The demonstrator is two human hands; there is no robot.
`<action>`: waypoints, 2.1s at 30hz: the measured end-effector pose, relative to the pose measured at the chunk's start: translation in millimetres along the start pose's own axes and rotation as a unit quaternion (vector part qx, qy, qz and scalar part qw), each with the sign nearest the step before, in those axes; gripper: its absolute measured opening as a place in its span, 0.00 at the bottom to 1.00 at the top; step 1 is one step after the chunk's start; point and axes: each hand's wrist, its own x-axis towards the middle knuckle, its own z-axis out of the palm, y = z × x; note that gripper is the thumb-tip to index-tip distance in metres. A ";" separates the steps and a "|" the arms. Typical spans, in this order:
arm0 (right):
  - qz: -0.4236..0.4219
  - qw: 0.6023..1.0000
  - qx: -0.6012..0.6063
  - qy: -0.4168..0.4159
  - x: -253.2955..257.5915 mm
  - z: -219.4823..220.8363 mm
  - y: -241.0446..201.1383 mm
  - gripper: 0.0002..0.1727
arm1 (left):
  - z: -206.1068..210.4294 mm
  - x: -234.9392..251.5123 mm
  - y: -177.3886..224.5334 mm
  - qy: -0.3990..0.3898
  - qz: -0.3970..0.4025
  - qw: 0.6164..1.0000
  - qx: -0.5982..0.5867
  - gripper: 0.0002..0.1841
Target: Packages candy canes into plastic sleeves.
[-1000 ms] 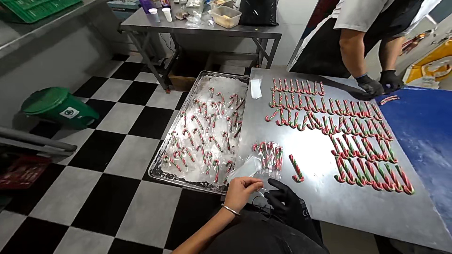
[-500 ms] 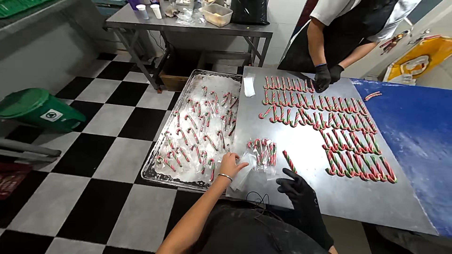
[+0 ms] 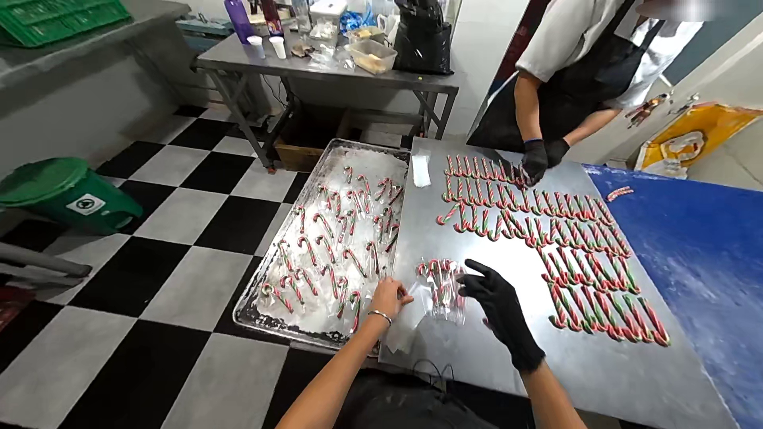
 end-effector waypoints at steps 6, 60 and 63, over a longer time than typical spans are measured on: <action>0.016 0.999 0.013 0.036 155.7 66.0 36.6 0.20 | -8.8 -13.7 8.0 0.037 -0.033 0.999 -0.019 0.23; -0.305 0.926 -0.106 0.197 -79.8 22.3 -9.7 0.23 | 5.5 -84.8 95.2 0.174 0.399 0.835 -0.337 0.10; -0.159 0.939 -0.294 0.082 -95.5 17.4 -44.4 0.21 | 13.1 -87.7 104.7 0.186 0.383 0.832 -0.356 0.07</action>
